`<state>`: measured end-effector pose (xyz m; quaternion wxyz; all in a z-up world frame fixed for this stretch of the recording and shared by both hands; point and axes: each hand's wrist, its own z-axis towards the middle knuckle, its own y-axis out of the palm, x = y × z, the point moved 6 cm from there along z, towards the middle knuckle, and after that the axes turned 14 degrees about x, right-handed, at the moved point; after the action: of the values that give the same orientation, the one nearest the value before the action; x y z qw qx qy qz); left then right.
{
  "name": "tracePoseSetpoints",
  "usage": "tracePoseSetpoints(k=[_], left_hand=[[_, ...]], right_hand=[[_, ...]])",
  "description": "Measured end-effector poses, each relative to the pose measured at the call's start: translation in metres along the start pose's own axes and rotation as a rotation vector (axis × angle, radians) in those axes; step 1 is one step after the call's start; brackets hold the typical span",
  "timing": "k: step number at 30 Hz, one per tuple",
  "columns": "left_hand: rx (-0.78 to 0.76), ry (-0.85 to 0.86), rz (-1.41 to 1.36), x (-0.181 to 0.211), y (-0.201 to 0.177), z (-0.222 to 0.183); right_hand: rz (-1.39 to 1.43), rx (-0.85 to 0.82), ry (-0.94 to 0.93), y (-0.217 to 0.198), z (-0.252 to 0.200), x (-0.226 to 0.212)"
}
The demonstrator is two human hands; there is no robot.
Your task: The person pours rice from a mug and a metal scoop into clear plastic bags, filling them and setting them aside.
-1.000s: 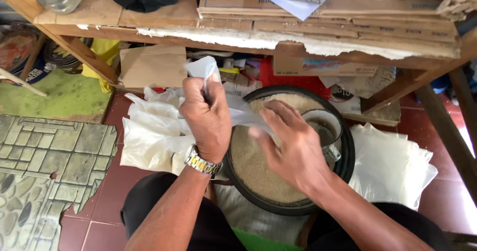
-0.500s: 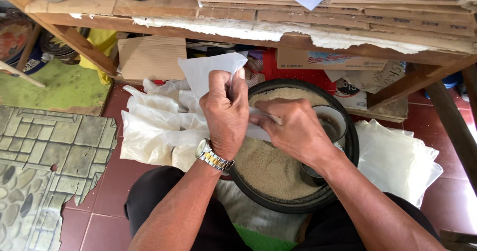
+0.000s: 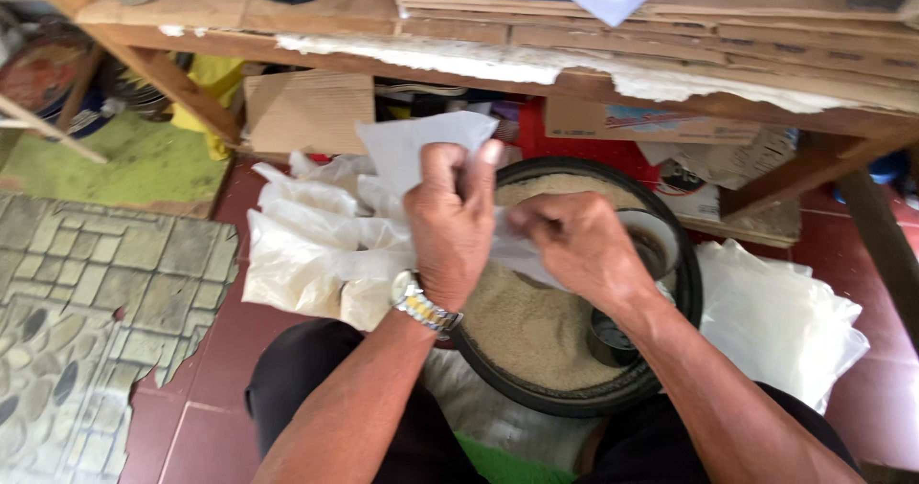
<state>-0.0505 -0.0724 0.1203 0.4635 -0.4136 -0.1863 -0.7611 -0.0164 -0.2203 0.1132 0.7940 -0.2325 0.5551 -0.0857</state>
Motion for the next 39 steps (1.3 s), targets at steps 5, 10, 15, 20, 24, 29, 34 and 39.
tracePoseSetpoints(k=[5,10,15,20,24,29,34,39], left_hand=[[-0.091,-0.004,-0.096,0.006,-0.001,-0.007],[-0.288,-0.002,-0.140,0.013,-0.001,-0.008],[-0.091,0.160,0.209,0.005,-0.022,0.017],[-0.190,0.261,0.214,0.012,-0.067,0.049],[-0.207,0.210,0.236,0.009,-0.089,0.054],[-0.268,0.032,0.080,-0.027,-0.079,0.042],[-0.318,-0.008,0.211,-0.040,-0.063,0.025],[-0.544,-0.078,0.694,-0.135,-0.011,-0.014]], right_hand=[[-0.133,0.348,-0.197,-0.007,0.003,0.006],[-0.177,0.516,-0.395,-0.027,0.008,-0.006],[-0.211,0.532,-0.686,-0.024,-0.002,-0.040],[-0.374,0.517,-1.014,-0.004,-0.014,-0.069],[-0.507,0.466,-0.941,0.007,-0.012,-0.070],[-0.539,0.242,-0.352,0.024,0.008,0.067],[-0.449,0.229,-0.047,0.017,0.021,0.094],[-0.183,0.439,-0.115,-0.019,0.023,0.049]])
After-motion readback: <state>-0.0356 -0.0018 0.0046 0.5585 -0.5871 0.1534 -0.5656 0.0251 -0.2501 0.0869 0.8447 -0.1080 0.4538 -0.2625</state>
